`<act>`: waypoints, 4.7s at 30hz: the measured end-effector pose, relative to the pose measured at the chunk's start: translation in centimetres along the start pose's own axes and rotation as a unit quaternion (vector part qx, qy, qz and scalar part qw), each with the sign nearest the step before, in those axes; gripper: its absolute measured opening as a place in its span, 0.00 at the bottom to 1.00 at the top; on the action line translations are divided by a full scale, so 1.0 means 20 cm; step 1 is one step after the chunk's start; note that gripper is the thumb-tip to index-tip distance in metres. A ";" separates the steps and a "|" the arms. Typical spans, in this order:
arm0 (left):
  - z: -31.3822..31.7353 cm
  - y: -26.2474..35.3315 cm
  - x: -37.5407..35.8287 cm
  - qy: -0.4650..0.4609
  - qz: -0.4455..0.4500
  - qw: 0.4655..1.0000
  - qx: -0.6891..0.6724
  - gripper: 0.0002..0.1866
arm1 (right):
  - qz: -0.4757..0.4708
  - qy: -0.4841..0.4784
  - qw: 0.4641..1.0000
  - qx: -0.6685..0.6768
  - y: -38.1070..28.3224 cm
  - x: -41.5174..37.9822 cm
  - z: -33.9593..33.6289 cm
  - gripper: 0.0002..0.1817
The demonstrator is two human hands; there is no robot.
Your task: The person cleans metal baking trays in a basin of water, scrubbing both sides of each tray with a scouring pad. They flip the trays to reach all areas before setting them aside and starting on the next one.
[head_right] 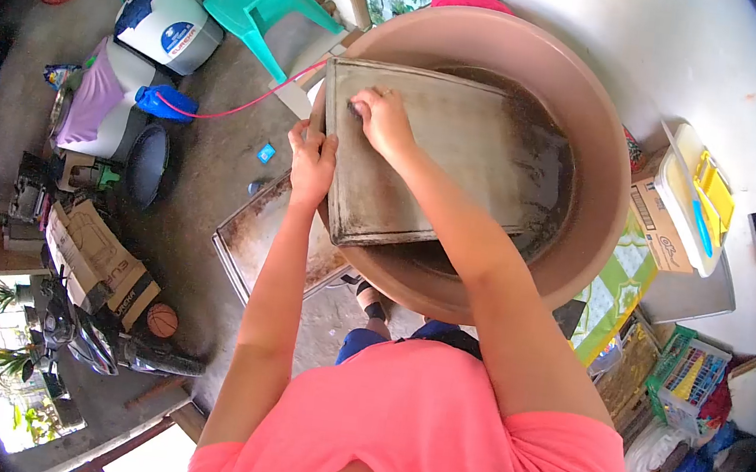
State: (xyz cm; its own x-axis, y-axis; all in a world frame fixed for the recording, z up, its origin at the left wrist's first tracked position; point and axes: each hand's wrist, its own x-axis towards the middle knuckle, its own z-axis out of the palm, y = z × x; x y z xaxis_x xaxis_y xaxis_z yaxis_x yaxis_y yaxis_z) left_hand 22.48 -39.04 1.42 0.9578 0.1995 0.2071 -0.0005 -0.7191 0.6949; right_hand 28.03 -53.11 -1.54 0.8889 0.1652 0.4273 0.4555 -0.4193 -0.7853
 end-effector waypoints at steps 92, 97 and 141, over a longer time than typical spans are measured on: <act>0.01 -0.05 0.05 -0.035 0.060 0.998 0.015 0.15 | -0.042 -0.170 0.985 -0.011 -0.61 -0.55 -0.22 0.08; 0.02 -0.07 0.06 -0.037 0.036 0.999 0.000 0.15 | -0.061 -0.107 0.989 -0.078 -0.49 -0.44 -0.13 0.06; -0.01 -0.01 0.06 -0.060 0.006 0.998 -0.026 0.13 | 0.076 -0.139 0.982 -0.103 -0.38 -0.71 -0.40 0.06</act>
State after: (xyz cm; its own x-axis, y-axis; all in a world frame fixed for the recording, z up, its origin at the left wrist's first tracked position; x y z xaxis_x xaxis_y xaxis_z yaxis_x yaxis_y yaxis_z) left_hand 23.50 -38.53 1.64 0.9853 0.1075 0.1328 -0.0233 -0.6853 0.7279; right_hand 11.47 -59.47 2.00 0.9378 0.3130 0.1506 0.3226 -0.6245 -0.7113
